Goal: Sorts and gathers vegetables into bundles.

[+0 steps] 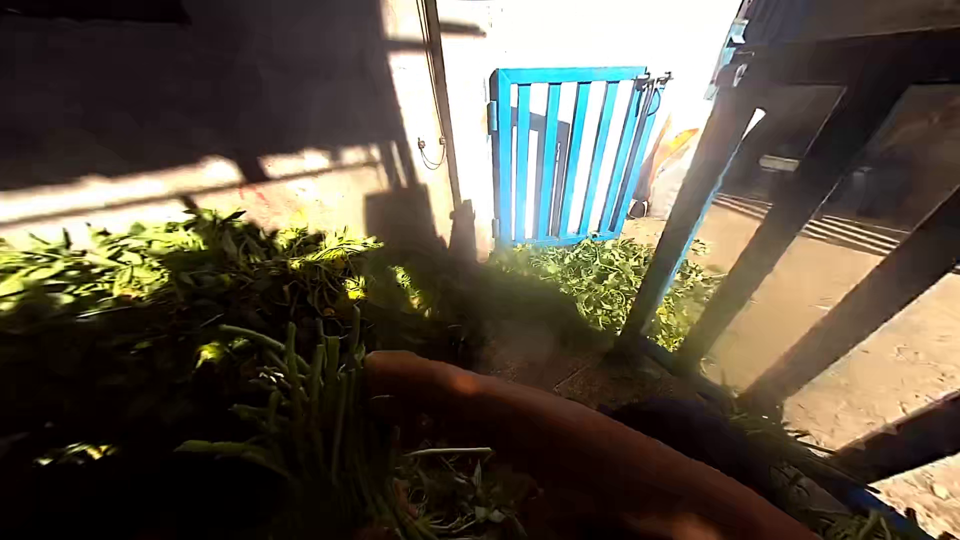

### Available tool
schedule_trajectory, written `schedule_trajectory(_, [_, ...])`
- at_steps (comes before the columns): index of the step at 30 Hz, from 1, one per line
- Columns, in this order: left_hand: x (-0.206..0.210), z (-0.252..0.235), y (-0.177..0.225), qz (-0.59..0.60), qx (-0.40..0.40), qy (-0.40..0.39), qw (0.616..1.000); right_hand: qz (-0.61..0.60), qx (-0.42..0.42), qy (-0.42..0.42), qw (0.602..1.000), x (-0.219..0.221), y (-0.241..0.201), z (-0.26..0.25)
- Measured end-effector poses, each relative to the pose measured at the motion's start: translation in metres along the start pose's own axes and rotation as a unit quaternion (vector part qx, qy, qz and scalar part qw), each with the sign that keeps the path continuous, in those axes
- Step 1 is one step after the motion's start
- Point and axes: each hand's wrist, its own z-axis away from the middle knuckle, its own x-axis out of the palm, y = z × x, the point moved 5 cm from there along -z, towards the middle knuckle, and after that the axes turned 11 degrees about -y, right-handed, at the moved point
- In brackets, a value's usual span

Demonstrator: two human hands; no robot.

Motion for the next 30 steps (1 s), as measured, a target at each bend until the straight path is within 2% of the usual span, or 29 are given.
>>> schedule_trajectory(3, [0.002, 0.005, -0.001, 0.025, 0.006, 0.033, 0.999, 0.024, 0.029, 0.039, 0.999, 0.007, -0.009, -0.009])
schedule_trajectory(5, [0.0, 0.002, -0.004, 0.062, 0.016, 0.028, 0.998, 0.031, 0.047, 0.051, 0.997, 0.01, -0.013, -0.013])
schedule_trajectory(7, [-0.003, 0.002, -0.007, 0.086, 0.027, 0.018, 0.996, 0.016, 0.065, 0.039, 0.997, 0.011, -0.01, -0.019])
schedule_trajectory(12, [-0.005, 0.003, -0.008, 0.086, 0.041, -0.011, 0.995, -0.119, 0.076, -0.035, 0.989, 0.01, 0.018, -0.03])
schedule_trajectory(15, [-0.005, 0.004, -0.008, 0.089, 0.031, 0.006, 0.996, -0.042, 0.121, -0.042, 0.991, 0.006, 0.018, -0.028])
schedule_trajectory(18, [-0.002, 0.002, -0.008, 0.09, 0.032, 0.012, 0.995, -0.029, 0.107, -0.036, 0.993, 0.009, 0.014, -0.029])
schedule_trajectory(21, [-0.001, 0.0, -0.006, 0.094, 0.035, 0.008, 0.995, -0.164, 0.109, -0.005, 0.98, 0.014, 0.023, -0.036])
schedule_trajectory(24, [-0.004, -0.001, -0.005, 0.103, 0.049, 0.001, 0.994, -0.314, 0.107, 0.03, 0.943, 0.019, 0.032, -0.037])
schedule_trajectory(30, [-0.006, -0.002, -0.002, 0.116, 0.061, -0.007, 0.991, -0.399, 0.111, 0.011, 0.91, 0.019, 0.028, -0.027])
